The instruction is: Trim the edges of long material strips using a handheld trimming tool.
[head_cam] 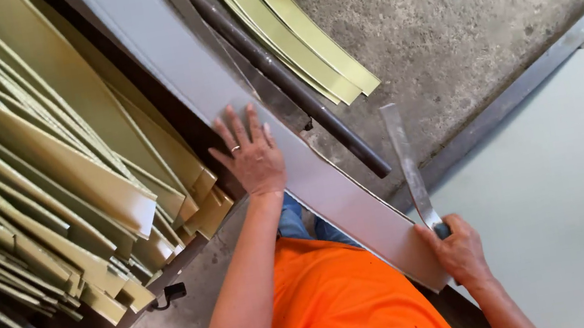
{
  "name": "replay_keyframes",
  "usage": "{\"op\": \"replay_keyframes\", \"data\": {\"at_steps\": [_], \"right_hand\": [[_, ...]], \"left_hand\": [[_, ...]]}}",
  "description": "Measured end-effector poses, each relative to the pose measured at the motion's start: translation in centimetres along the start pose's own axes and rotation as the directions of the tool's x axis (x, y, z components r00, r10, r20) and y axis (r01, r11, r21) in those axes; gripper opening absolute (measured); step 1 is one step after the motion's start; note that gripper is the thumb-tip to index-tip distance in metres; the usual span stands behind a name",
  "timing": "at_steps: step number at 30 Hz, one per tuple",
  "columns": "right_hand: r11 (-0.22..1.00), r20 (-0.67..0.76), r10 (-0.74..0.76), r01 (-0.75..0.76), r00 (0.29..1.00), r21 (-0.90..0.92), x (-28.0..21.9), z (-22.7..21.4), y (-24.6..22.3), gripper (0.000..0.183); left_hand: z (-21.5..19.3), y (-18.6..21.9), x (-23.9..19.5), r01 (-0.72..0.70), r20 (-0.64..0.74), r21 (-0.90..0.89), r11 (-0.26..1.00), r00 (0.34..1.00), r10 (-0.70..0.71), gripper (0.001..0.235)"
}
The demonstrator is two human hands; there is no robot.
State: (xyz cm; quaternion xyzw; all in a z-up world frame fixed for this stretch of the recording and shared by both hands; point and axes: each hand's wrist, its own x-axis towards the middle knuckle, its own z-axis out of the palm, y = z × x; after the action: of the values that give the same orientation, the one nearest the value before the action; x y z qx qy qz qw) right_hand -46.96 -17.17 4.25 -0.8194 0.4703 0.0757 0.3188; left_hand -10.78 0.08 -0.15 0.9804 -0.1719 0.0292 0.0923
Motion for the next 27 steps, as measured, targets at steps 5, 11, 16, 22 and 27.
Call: {"op": "replay_keyframes", "data": {"at_steps": [5, 11, 16, 22, 27], "right_hand": [[0.991, -0.08, -0.116, 0.121, 0.99, 0.055, 2.1, -6.7, -6.8, 0.045], [0.878, 0.273, 0.18, -0.28, 0.945, 0.388, 4.3, -6.5, -8.3, 0.052], [0.944, 0.615, 0.311, -0.308, 0.725, -0.114, 4.1, -7.4, -14.5, 0.045], [0.901, 0.575, 0.23, -0.395, 0.785, 0.178, 8.0, -1.6, -5.1, 0.066], [0.967, 0.46, -0.204, 0.107, 0.864, 0.229, 8.9, -4.5, -10.8, 0.063]], "left_hand": [[0.0, 0.6, -0.1, 0.063, -0.003, 0.017, 0.998, 0.998, -0.063, 0.058], [-0.6, 1.2, -0.1, 0.052, -0.036, -0.027, 0.998, 0.998, -0.053, 0.055], [-2.1, 1.7, -0.1, 0.058, 0.037, -0.036, 0.998, 0.998, -0.057, 0.058], [-1.4, 1.4, -0.3, 0.042, -0.007, -0.029, 0.999, 0.999, -0.042, 0.059], [-1.0, 1.9, 1.0, 0.026, -0.039, -0.023, 0.999, 0.999, -0.027, 0.059]]}}
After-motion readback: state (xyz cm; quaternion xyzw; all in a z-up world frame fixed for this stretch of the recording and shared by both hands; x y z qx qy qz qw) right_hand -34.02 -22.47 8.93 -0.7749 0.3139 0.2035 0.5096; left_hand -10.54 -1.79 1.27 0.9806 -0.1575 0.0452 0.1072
